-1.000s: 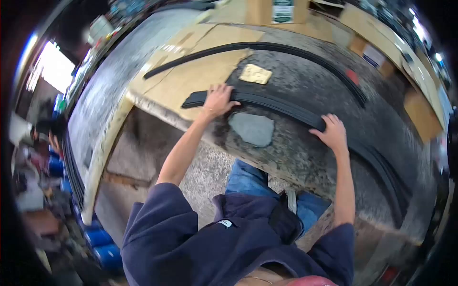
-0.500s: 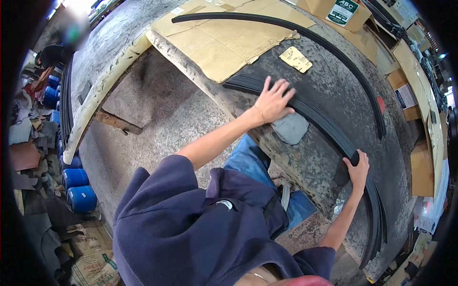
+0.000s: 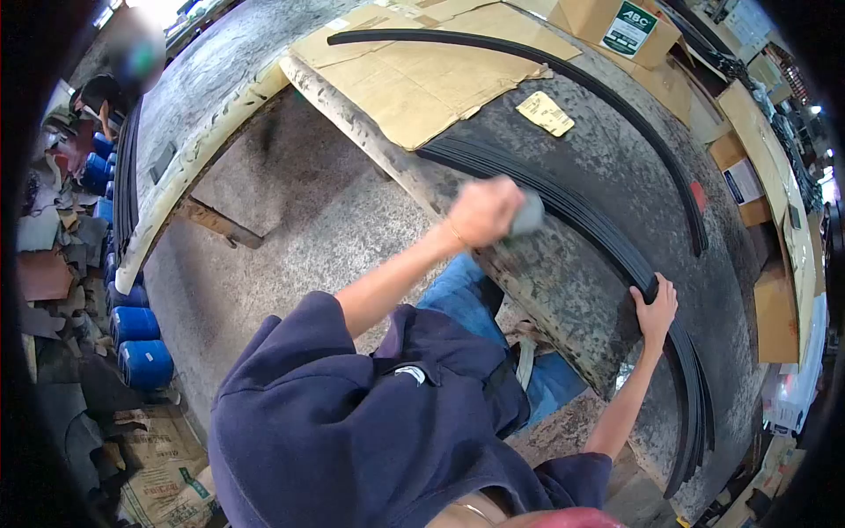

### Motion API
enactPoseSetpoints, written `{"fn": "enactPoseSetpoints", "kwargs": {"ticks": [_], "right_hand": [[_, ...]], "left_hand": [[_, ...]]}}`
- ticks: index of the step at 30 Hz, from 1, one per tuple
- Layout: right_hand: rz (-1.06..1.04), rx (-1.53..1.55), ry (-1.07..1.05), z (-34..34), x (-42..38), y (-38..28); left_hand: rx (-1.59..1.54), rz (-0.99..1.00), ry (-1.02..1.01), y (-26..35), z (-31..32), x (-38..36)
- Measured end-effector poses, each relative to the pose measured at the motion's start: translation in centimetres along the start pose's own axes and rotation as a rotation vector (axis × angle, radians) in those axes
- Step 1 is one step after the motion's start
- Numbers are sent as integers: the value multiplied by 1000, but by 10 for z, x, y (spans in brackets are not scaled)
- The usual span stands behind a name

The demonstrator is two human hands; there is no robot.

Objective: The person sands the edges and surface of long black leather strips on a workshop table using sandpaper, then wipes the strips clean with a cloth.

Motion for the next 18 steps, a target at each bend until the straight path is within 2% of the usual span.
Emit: {"fn": "enactPoseSetpoints", "kwargs": {"ticks": [1, 2, 3, 5, 6, 7, 9, 10, 11, 12, 15, 16, 18], "right_hand": [[-11, 8, 10, 0, -3, 0], [1, 9, 6, 0, -3, 0], [-11, 14, 15, 1, -1, -1], [-10, -1, 29, 2, -3, -1], [-13, 2, 34, 3, -4, -1], [-24, 5, 44, 4, -4, 1], [-33, 2, 68, 6, -3, 3], [-31, -2, 72, 7, -3, 3], [-24, -4, 76, 7, -4, 5], [-29, 1, 78, 5, -4, 3], [-28, 18, 65, 6, -3, 6], [-7, 9, 56, 5, -3, 4], [5, 27, 46, 0, -4, -1]], "left_hand": [[40, 93, 190, -11, -23, 14], [100, 36, 277, -20, -49, 32], [279, 75, 417, -39, -71, 53], [427, 22, 541, -93, -99, 101], [506, -32, 405, -126, -110, 121], [507, -29, 410, -140, -107, 117], [852, -153, 310, -153, -101, 116], [689, -266, 7, -147, -103, 111], [463, -239, -32, -135, -97, 97], [340, -129, -71, -140, -84, 77], [170, 27, -190, -141, -49, 24], [328, 27, -259, -121, -53, 15], [404, 87, -129, -120, -44, 4]]}}
Point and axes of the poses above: each hand's wrist, its own x-axis towards the middle knuckle, its own z-axis out of the palm, y = z × x, the point moved 1 cm from there along x, towards the middle knuckle, and after that the axes turned 2 degrees about z, right-handed, at the moved point
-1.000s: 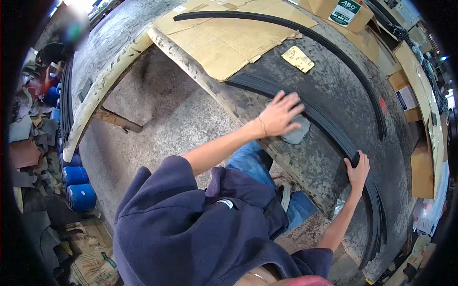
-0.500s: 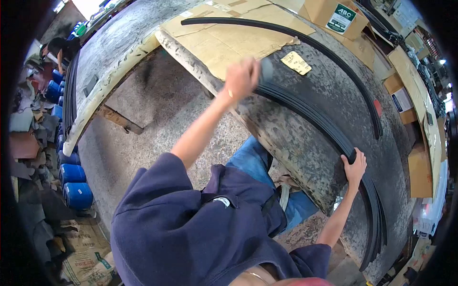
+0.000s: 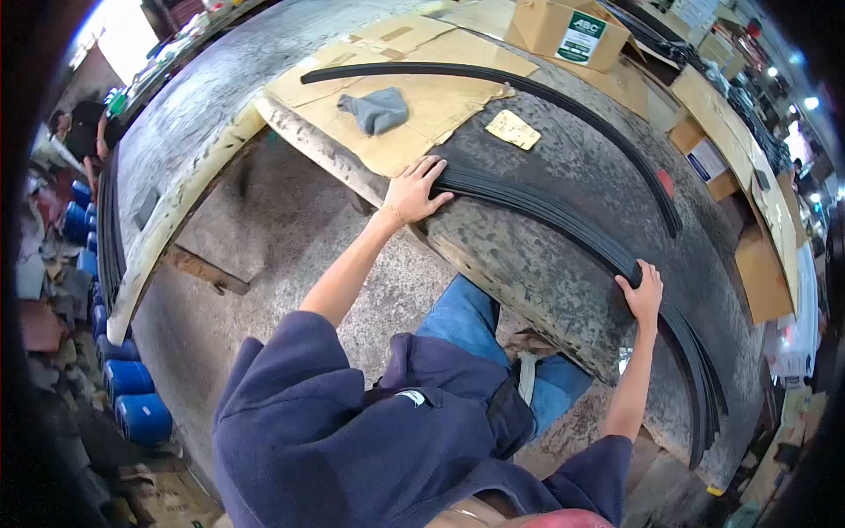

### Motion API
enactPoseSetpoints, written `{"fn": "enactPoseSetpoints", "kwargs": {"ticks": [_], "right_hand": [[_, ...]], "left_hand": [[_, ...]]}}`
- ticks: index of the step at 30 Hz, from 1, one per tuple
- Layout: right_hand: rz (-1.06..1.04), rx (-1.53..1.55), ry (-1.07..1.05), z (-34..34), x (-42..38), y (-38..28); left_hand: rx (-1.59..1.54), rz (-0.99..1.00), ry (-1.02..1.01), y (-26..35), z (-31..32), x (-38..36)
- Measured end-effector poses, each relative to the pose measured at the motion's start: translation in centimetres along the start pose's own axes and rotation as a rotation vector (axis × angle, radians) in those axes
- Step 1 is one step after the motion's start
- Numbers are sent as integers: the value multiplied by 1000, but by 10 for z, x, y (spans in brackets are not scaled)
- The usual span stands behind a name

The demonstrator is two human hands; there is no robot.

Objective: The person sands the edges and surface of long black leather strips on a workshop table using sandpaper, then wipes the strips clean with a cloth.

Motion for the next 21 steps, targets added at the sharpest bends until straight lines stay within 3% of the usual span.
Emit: {"fn": "enactPoseSetpoints", "kwargs": {"ticks": [4, 13, 15, 21], "right_hand": [[14, 7, -28, -4, 2, -3], [16, -36, 45, 1, -6, -8], [82, -38, -20, -2, -6, -13], [139, -36, -96, -4, -1, -12]], "left_hand": [[147, 31, 127, 6, 10, -6], [-108, -65, 187, 6, 16, -3], [-173, -59, 308, 1, 16, -9], [-248, -50, 390, -2, 20, -14]]}}
Point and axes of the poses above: each hand's wrist, its own x-axis towards the middle knuckle, its own z-axis out of the palm, y = z × x, the point moved 1 cm from there along x, towards the middle knuckle, and after that the axes turned 2 degrees about z, right-handed, at the moved point
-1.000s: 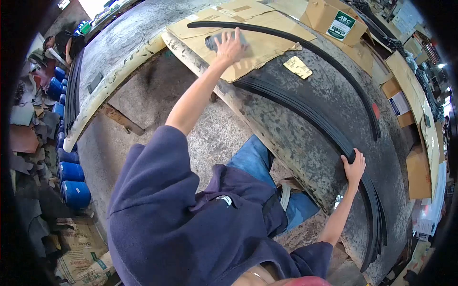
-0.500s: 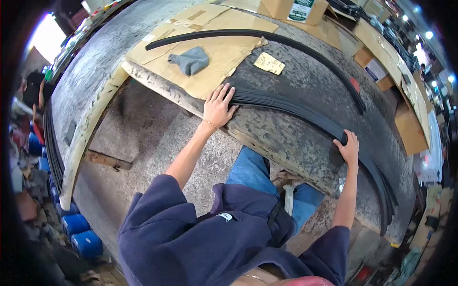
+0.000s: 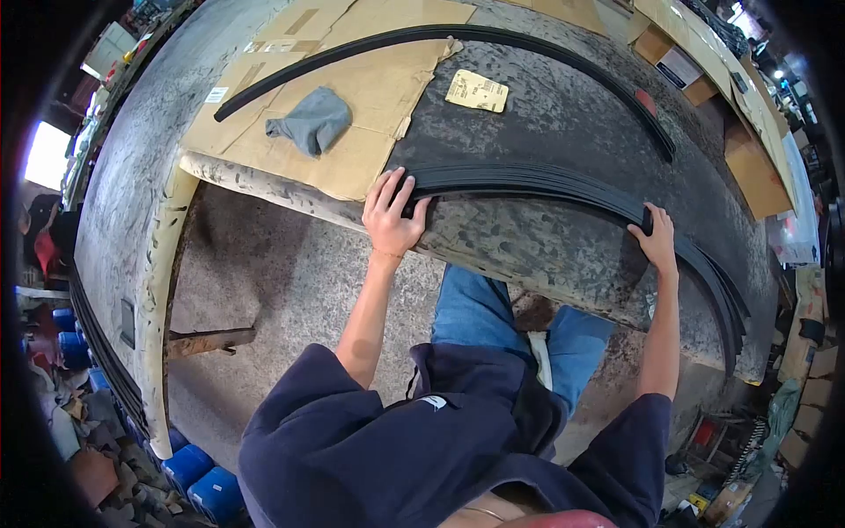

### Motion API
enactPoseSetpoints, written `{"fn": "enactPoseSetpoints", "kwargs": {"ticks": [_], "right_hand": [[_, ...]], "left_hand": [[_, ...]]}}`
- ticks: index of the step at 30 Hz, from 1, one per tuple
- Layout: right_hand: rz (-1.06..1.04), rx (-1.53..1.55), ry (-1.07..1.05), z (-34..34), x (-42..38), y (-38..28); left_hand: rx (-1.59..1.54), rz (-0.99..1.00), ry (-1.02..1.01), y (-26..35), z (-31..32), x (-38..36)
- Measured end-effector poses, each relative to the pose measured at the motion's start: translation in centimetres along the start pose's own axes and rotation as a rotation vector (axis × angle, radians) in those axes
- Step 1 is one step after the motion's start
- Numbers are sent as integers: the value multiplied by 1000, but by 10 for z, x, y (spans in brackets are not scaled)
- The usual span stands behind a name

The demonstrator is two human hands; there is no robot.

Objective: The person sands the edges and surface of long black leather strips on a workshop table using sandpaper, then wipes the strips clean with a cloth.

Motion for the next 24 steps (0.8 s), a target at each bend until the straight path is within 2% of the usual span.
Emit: {"fn": "enactPoseSetpoints", "kwargs": {"ticks": [2, 8, 9, 11, 17, 24], "right_hand": [[31, 24, -4, -2, -1, -3], [12, 43, -24, -1, 2, 2], [-40, 53, 27, 0, 1, 2], [0, 41, 9, -1, -1, -1], [101, 57, -45, -4, 2, -5], [82, 38, -38, 1, 3, 3]], "left_hand": [[0, 45, 92, -4, -1, -7], [53, 7, 104, 1, -4, -8], [40, -14, 138, 2, -4, -10], [34, -51, 208, 3, -2, -10], [40, -31, 160, 2, -2, -10], [61, 4, 68, 0, -5, -8]]}}
Point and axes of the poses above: each hand's wrist, its own x-axis towards the middle knuckle, its own z-axis out of the palm, y = z × x, the point moved 1 cm from there along x, towards the middle knuckle, and after that the axes turned 2 degrees about z, right-handed, at the moved point
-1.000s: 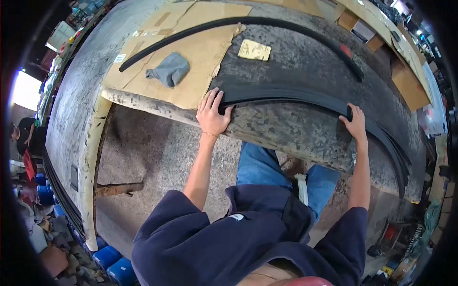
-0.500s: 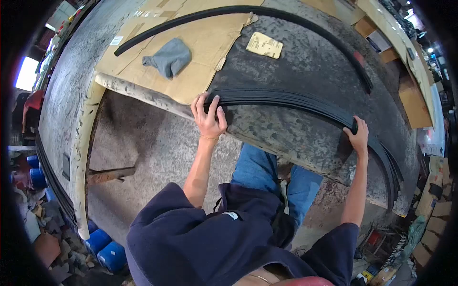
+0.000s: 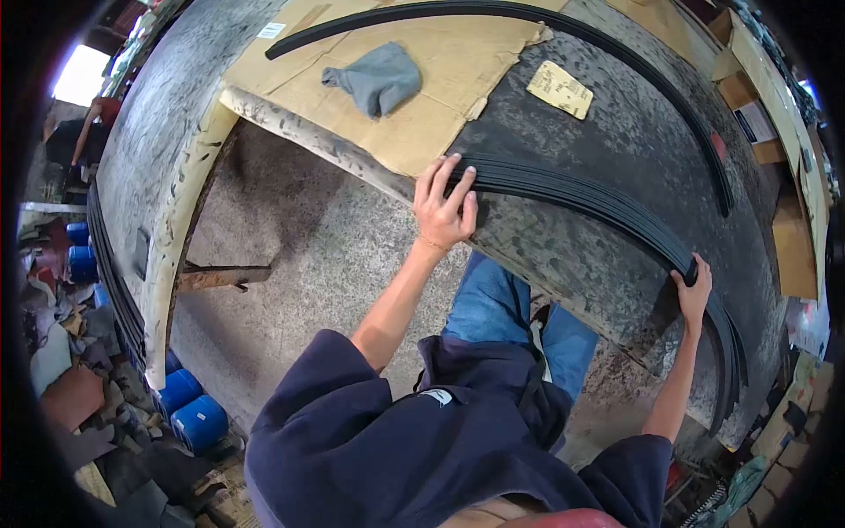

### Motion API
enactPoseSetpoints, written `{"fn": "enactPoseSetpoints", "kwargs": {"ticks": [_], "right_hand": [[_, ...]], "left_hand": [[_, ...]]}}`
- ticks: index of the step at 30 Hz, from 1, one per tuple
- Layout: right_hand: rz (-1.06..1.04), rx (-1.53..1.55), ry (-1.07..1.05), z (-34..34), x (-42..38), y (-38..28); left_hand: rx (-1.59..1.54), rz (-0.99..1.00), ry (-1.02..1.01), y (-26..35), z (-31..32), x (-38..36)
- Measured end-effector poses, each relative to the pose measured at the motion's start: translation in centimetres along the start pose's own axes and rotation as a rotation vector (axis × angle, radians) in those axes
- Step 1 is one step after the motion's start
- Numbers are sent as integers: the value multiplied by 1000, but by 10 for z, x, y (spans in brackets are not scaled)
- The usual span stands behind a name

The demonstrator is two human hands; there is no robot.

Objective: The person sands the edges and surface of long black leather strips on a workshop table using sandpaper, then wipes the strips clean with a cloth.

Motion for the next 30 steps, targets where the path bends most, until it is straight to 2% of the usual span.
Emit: {"fn": "enactPoseSetpoints", "kwargs": {"ticks": [8, 12, 14, 21, 25, 30], "right_hand": [[12, 58, -15, 1, 2, 4], [-9, 53, -6, 7, 8, 16], [-94, 68, 31, 14, 6, 29], [-74, 71, 50, 29, 5, 46], [26, 5, 21, 18, 0, 24], [-12, -1, 1, 16, -5, 17]], "left_hand": [[-125, -40, 200, -2, 7, -4], [-97, -29, 171, -4, 7, -5], [-123, -60, 159, -2, 6, -4], [-116, 0, 115, -6, 11, -6], [-120, -20, 111, -5, 11, -7], [-93, -37, 101, -5, 10, -8]]}}
Point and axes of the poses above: each hand's wrist, its own x-axis towards the middle knuckle, its own z-axis out of the palm, y = z × x, the point moved 1 cm from there along x, towards the middle knuckle, and after that the axes turned 2 degrees about z, right-handed, at the moved point
